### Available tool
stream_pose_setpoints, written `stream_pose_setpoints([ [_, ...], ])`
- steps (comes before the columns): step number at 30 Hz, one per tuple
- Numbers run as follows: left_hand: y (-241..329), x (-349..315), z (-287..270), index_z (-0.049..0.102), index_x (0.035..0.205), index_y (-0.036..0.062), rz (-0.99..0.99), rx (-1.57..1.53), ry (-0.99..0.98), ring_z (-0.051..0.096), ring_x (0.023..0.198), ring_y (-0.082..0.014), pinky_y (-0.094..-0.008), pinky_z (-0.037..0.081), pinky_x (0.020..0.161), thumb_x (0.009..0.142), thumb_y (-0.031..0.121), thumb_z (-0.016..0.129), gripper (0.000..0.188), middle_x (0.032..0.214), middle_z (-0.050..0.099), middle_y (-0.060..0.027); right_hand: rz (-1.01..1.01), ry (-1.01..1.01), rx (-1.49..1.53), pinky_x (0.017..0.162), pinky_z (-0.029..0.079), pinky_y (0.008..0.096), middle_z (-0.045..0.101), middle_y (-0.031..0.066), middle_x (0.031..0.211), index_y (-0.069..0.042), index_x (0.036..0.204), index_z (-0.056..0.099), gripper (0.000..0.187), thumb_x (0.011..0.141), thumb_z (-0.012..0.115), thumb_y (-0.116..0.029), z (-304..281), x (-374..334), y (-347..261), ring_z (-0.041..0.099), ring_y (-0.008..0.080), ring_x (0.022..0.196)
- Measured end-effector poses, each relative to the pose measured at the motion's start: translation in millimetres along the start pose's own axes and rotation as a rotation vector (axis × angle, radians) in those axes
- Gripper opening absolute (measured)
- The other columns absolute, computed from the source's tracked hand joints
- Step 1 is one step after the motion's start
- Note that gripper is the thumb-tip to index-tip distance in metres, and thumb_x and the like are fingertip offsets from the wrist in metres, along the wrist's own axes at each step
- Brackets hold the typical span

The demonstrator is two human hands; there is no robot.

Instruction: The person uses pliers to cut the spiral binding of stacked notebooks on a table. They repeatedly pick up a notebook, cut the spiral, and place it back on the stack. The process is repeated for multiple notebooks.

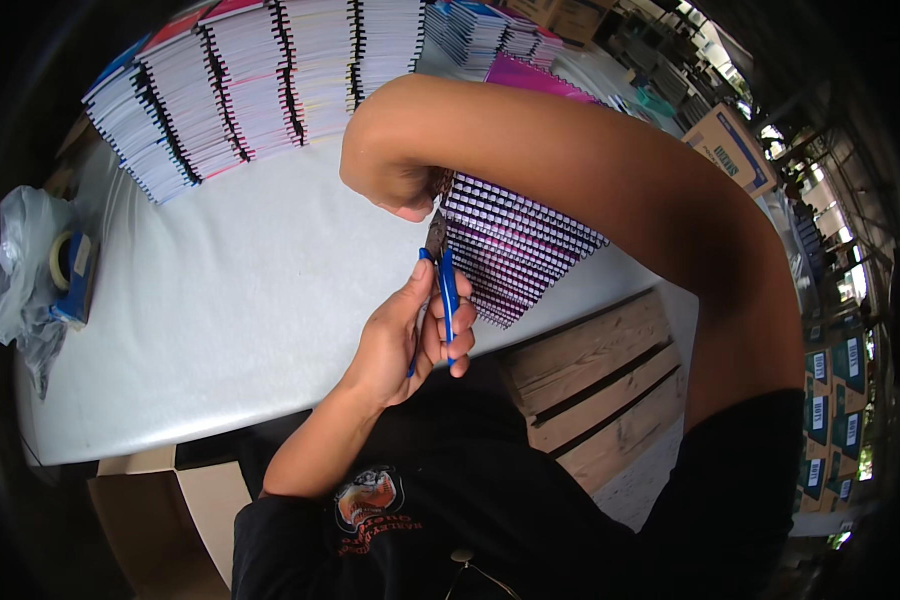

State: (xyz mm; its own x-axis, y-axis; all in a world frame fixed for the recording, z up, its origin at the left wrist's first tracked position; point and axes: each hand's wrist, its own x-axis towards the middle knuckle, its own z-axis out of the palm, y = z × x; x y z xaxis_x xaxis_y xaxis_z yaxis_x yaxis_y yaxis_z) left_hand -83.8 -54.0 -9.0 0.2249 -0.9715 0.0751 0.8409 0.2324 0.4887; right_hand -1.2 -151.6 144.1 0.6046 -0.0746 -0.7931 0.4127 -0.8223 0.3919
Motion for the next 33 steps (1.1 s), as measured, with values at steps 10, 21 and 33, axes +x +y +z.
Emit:
stream_pose_setpoints([
  [10, 3.5, 9.3, 15.0, 0.049, 0.107, 0.0035, -0.016, -0.069, 0.03, 0.055, 0.063, -0.0187, -0.0349, 0.055, 0.058, 0.098, 0.048, 0.022, 0.053, 0.075, 0.05, -0.0086, 0.04, -0.029, -0.018, 0.07, 0.049, 0.0374, 0.068, 0.0076, 0.093, -0.011, 0.094, 0.073, 0.024, 0.07, 0.073, -0.009, -7.8, -10.6, 0.0, 0.063, 0.0228, 0.084],
  [21, 5.6, 10.4, 8.7, 0.044, 0.122, -0.0008, 0.029, 0.072, 0.021, 0.056, 0.109, -0.0399, -0.0538, 0.045, 0.091, 0.097, 0.051, 0.023, 0.062, 0.108, 0.059, -0.0229, 0.056, 0.051, -0.008, 0.071, 0.05, 0.0371, 0.069, 0.0078, 0.094, -0.011, 0.093, 0.073, 0.024, 0.07, 0.073, -0.007, -7.3, -17.2, 2.1, 0.064, 0.023, 0.084],
  [33, 8.9, 8.7, 13.1, 0.05, 0.107, 0.0056, 0.019, 0.006, 0.011, 0.05, 0.061, -0.0173, -0.0346, 0.051, 0.054, 0.099, 0.047, 0.023, 0.05, 0.073, 0.05, -0.0073, 0.067, 0.045, -0.048, 0.074, 0.051, 0.0382, 0.068, 0.0066, 0.101, -0.017, 0.1, 0.072, 0.031, 0.07, 0.075, -0.012, -5.9, -17.3, 1.9, 0.064, 0.0245, 0.09],
])
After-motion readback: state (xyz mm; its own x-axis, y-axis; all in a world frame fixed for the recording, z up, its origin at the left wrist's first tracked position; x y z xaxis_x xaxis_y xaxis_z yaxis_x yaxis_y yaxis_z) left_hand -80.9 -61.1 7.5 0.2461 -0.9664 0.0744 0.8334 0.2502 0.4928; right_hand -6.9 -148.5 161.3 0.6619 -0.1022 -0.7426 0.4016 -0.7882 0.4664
